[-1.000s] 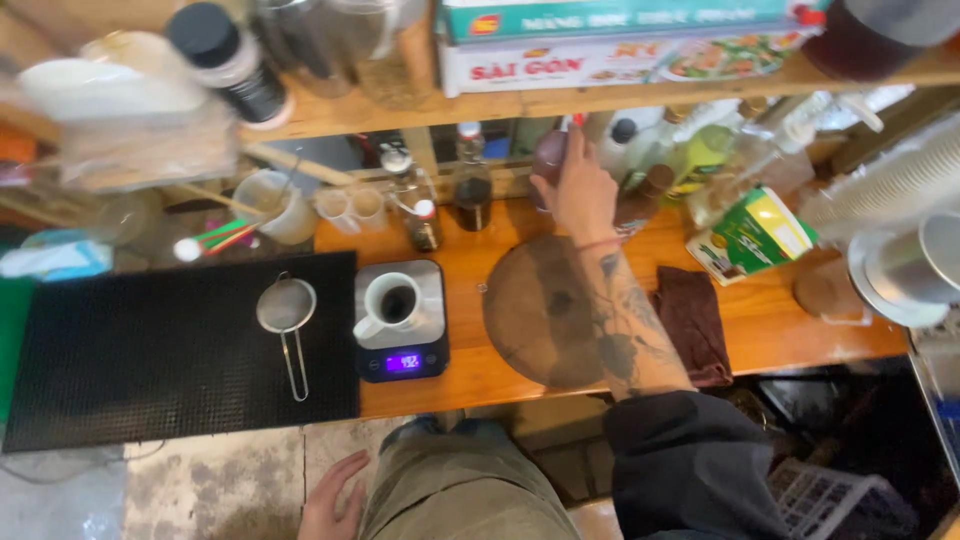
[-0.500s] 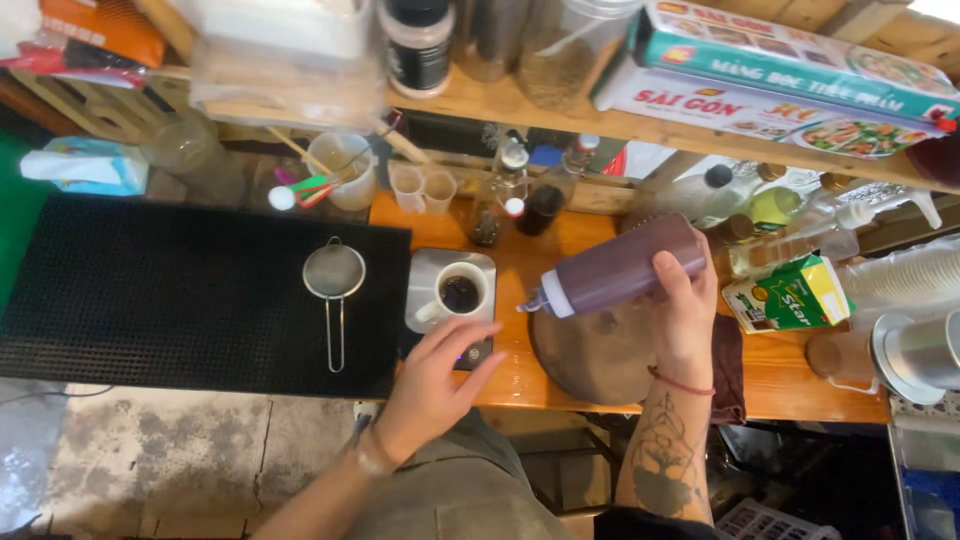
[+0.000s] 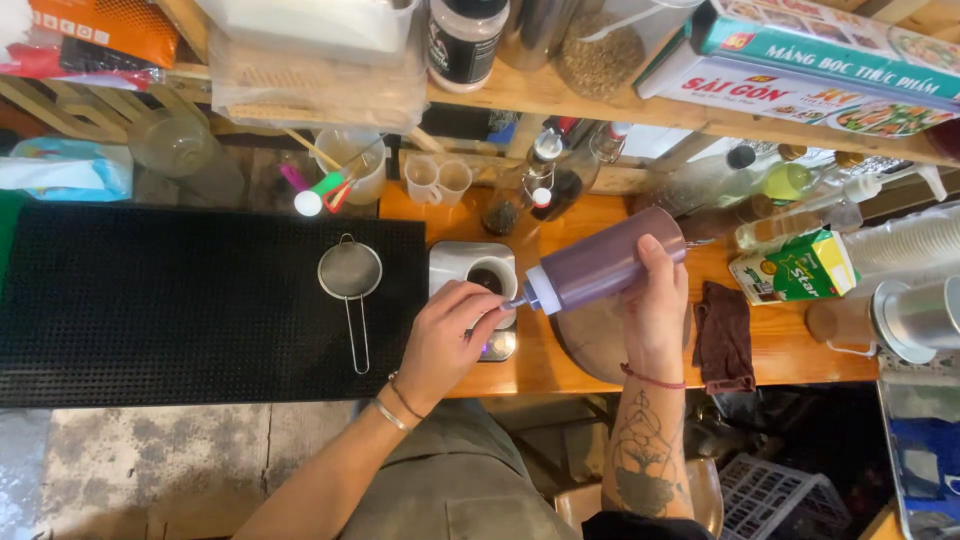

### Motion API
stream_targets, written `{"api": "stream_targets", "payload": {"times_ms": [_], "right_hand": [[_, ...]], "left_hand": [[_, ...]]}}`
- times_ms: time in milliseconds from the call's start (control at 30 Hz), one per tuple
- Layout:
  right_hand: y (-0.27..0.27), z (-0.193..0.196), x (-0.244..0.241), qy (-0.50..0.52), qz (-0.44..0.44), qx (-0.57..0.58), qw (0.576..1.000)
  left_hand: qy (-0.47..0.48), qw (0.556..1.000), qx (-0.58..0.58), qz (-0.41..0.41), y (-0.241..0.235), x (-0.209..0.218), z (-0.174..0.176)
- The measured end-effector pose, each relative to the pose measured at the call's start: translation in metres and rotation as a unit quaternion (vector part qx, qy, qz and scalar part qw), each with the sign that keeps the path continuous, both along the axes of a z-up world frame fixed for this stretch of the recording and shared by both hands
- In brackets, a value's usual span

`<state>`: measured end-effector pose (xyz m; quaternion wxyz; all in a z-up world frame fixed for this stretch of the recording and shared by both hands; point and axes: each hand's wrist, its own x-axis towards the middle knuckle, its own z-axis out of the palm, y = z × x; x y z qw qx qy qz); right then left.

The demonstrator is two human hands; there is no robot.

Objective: The person dispenses water from a large blue dispenser into a metal cup. They then move to a counter, place a white mug on a digital scale, and add a dark liquid from a squeeze bottle into the mug.

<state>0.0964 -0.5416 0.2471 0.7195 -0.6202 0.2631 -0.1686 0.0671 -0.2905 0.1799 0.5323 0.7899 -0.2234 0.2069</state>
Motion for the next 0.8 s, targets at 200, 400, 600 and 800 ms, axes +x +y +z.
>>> {"api": "stream_targets", "payload": {"times_ms": [200,400,600,800], "right_hand": [[0.012,-0.013,0.007,0.097,-0.053,-0.078,0.991],[0.057,-0.019,0.023,-0.028,-0.108,0.089,0.99],[0.074,-0.063,0.034,-0.108,-0.073,0.179,0.975],[0.075,-0.087,0.04,-0.136,-0.118,0.166,0.969]], "left_hand": [[-0.007,1.0,0.029,-0.004,0.003,0.008,-0.014],[-0.045,0.992,0.114,0.005,0.007,0.033,-0.042],[-0.078,0.987,0.141,0.027,0.012,0.041,-0.052],[-0.096,0.971,0.218,0.025,0.007,0.04,-0.056]]}}
